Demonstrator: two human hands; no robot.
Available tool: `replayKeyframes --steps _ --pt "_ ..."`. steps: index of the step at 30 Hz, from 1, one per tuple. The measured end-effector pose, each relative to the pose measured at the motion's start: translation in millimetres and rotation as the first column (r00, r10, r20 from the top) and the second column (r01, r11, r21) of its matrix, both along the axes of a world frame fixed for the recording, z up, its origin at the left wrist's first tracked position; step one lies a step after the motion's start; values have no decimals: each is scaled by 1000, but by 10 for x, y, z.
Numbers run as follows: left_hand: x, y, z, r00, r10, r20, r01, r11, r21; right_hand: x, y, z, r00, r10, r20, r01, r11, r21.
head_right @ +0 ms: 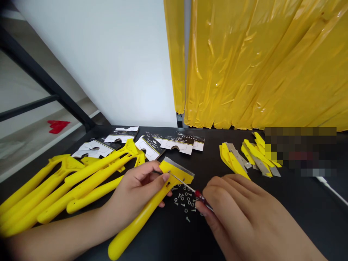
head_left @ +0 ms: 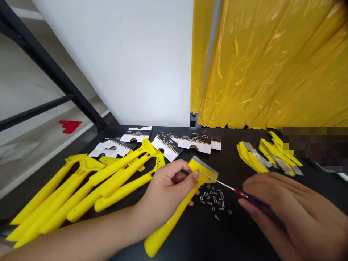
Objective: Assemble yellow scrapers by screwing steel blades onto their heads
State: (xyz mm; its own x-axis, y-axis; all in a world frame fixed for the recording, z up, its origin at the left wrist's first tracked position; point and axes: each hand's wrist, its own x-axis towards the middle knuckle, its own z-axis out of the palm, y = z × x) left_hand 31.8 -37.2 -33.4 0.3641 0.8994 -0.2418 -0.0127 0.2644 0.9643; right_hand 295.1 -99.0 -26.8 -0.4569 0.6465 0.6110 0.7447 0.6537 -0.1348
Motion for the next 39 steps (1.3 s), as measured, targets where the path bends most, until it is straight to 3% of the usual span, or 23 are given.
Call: replayKeyframes --steps 4,16,20,24,28,32,36,38,39 --pt "-1 0 4 1000 -2 -1 2 1000 10 0 1 6 999 -44 11 44 999 3" --pt "6 1 19 1000 -3 -23 3 999 34 -7 9 55 999 31 20 -30 998 -52" --pt "1 -8 -9 1000 -2 -6 2 998 68 12 2 29 999 -41 -10 40 999 -23" --pt "-2 -6 -19 1000 2 -14 0 996 92 -11 7 54 1000 22 17 -22 999 -48" --pt "-6 3 -15 1000 8 -1 -7 995 102 -29 34 84 998 -56 33 57 997 -59" --pt "-15 8 -11 1000 14 -22 -9 981 192 16 56 43 998 -2 69 6 998 -69" --pt "-42 18 14 997 49 -65 -24 938 345 87 24 -45 995 -77 59 79 996 -28" --pt "-61 28 40 990 90 -111 -31 891 453 90 0 -66 994 -110 6 110 987 -116" --pt "-70 34 56 984 113 -139 -28 863 504 78 -5 -66 991 -125 -42 113 968 -225"
